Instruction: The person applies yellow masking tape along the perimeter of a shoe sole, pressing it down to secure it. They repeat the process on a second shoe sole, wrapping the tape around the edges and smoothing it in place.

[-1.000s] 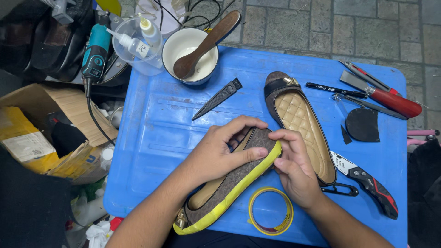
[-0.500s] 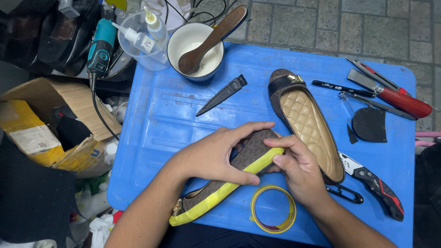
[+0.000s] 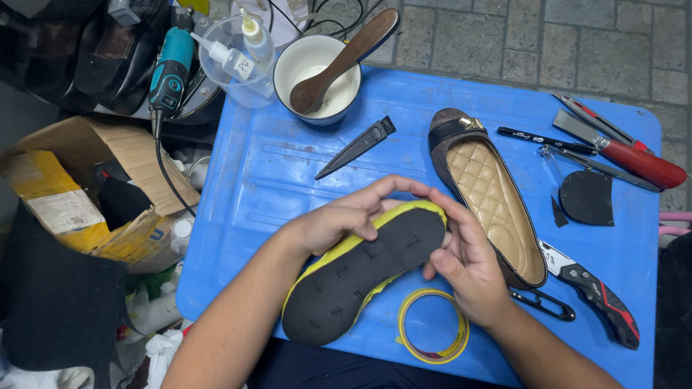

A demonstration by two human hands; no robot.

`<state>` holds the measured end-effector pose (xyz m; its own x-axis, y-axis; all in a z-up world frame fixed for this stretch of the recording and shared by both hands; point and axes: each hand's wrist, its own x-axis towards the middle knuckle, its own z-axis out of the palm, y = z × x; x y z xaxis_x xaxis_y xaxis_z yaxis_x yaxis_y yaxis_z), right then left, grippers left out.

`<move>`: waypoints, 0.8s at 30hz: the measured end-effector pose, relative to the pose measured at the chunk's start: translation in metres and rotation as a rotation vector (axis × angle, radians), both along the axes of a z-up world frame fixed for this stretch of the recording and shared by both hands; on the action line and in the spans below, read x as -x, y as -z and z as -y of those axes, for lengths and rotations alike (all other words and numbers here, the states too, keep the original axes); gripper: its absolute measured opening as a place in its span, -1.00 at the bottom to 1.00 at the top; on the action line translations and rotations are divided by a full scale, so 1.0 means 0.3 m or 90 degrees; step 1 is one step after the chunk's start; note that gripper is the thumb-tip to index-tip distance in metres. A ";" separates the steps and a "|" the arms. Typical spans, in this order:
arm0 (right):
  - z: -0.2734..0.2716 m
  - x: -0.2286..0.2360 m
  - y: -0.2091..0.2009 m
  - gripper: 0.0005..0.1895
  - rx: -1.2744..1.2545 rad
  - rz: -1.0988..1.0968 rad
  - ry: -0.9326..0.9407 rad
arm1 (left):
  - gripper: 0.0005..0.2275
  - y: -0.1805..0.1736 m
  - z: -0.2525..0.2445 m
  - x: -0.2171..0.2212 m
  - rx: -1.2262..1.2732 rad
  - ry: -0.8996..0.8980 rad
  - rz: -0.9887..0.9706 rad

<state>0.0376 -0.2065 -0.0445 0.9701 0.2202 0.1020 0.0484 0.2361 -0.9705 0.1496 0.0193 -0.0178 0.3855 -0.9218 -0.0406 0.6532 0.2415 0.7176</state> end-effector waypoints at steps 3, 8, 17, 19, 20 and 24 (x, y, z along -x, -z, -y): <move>0.001 -0.007 0.022 -0.18 -0.003 -0.043 0.023 | -0.21 0.044 0.026 0.001 0.029 -0.016 -0.027; -0.014 -0.006 0.036 -0.24 -0.064 0.013 0.026 | -0.37 0.075 0.034 -0.018 -0.050 -0.075 0.231; -0.015 -0.001 0.009 -0.34 0.104 0.067 0.079 | -0.49 0.007 -0.011 -0.015 -0.191 -0.128 0.354; -0.011 -0.001 0.005 -0.36 0.130 0.057 0.091 | -0.47 -0.018 -0.019 -0.013 -0.198 -0.124 0.388; -0.010 -0.001 0.003 -0.35 0.121 0.027 0.095 | -0.45 -0.029 -0.021 -0.011 -0.200 -0.123 0.415; -0.015 0.002 -0.004 -0.37 0.102 -0.049 0.097 | -0.39 -0.060 -0.021 -0.005 -0.225 -0.156 0.600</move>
